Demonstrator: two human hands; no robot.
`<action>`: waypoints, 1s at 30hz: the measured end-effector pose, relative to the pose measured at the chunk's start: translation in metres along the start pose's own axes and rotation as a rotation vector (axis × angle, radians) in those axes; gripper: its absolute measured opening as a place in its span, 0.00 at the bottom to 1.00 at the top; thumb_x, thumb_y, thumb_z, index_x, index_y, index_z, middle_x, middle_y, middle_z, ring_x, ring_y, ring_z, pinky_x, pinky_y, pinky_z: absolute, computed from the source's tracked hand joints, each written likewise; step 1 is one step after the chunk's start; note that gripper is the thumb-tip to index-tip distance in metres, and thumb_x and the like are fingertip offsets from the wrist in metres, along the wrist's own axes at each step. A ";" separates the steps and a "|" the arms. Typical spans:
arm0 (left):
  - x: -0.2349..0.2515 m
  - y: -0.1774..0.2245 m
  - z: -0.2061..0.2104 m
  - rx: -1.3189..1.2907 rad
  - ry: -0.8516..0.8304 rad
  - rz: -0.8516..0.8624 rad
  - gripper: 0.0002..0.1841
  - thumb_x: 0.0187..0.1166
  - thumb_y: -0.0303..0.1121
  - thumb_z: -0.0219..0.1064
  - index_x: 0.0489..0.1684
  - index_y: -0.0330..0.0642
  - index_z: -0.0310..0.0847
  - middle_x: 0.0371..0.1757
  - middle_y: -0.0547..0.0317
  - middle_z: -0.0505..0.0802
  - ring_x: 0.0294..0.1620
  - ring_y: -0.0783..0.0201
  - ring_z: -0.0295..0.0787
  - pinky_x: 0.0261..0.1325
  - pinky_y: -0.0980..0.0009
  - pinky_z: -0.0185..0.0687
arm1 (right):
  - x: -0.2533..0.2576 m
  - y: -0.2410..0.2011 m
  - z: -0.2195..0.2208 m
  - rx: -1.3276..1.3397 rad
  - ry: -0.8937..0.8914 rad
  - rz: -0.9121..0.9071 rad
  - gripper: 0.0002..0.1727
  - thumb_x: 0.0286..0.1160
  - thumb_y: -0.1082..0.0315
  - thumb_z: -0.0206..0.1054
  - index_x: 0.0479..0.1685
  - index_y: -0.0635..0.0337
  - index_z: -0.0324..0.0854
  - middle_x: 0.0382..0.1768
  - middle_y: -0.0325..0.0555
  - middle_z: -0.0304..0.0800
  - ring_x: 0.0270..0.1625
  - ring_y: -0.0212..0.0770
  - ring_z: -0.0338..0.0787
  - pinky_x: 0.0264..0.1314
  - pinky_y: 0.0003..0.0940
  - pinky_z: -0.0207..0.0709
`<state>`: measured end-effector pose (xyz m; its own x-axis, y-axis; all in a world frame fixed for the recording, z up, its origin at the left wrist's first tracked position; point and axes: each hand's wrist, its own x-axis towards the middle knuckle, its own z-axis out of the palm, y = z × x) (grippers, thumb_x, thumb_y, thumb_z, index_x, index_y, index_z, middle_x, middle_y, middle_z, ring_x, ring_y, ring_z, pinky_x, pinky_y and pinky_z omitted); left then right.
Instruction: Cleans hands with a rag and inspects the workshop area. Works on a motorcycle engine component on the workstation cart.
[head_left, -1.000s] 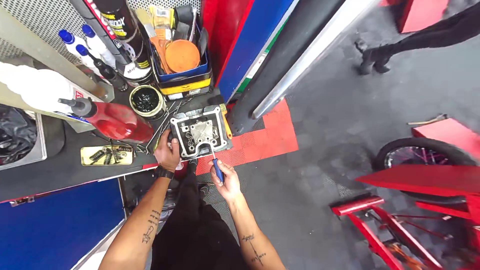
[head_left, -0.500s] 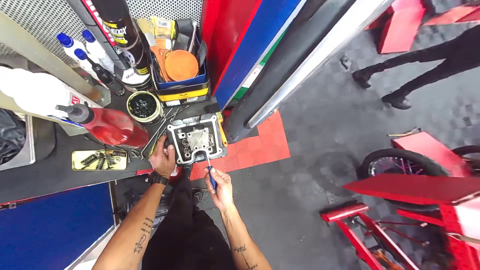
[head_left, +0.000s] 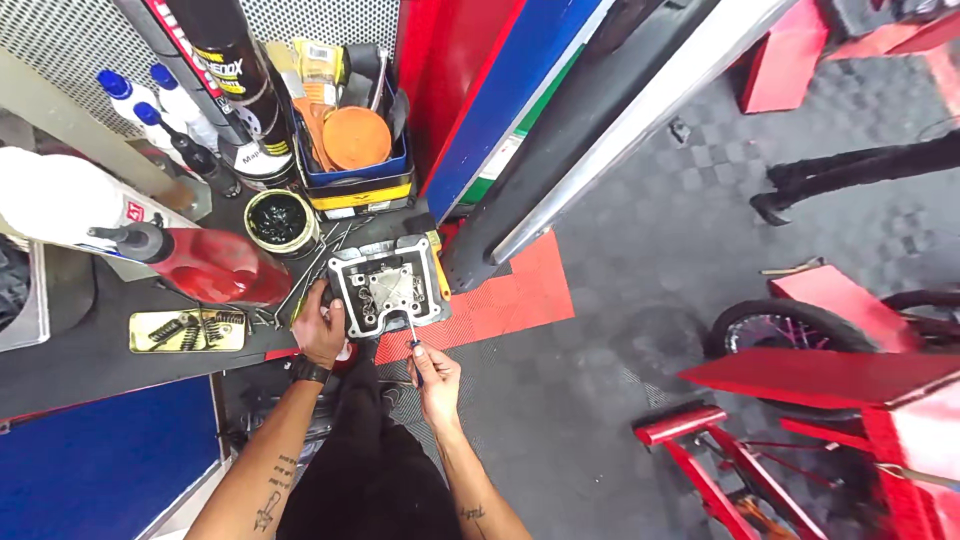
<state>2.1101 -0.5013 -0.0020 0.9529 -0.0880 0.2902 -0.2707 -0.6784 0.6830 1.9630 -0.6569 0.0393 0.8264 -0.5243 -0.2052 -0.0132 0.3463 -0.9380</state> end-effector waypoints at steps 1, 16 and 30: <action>0.000 -0.001 0.001 -0.005 0.004 0.002 0.32 0.88 0.50 0.47 0.74 0.31 0.79 0.55 0.40 0.95 0.49 0.49 0.96 0.51 0.49 0.88 | 0.000 0.000 0.000 -0.018 0.003 -0.010 0.13 0.84 0.72 0.61 0.47 0.72 0.90 0.19 0.40 0.85 0.16 0.25 0.74 0.18 0.19 0.69; -0.002 0.000 0.001 -0.011 0.004 -0.005 0.33 0.87 0.50 0.46 0.74 0.29 0.78 0.54 0.37 0.95 0.47 0.49 0.96 0.51 0.49 0.88 | -0.003 0.000 0.000 -0.173 0.033 -0.086 0.12 0.83 0.72 0.62 0.46 0.70 0.91 0.21 0.39 0.86 0.19 0.26 0.77 0.21 0.21 0.72; -0.006 0.014 -0.016 -0.046 -0.010 -0.142 0.32 0.88 0.53 0.54 0.72 0.28 0.75 0.35 0.47 0.91 0.29 0.60 0.88 0.35 0.57 0.86 | -0.001 -0.005 -0.005 -0.232 -0.001 -0.064 0.12 0.83 0.70 0.63 0.50 0.70 0.90 0.24 0.39 0.89 0.19 0.25 0.79 0.21 0.20 0.74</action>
<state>2.0984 -0.4989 0.0164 0.9834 -0.0007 0.1815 -0.1383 -0.6505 0.7468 1.9594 -0.6622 0.0432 0.8303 -0.5387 -0.1426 -0.0891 0.1243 -0.9882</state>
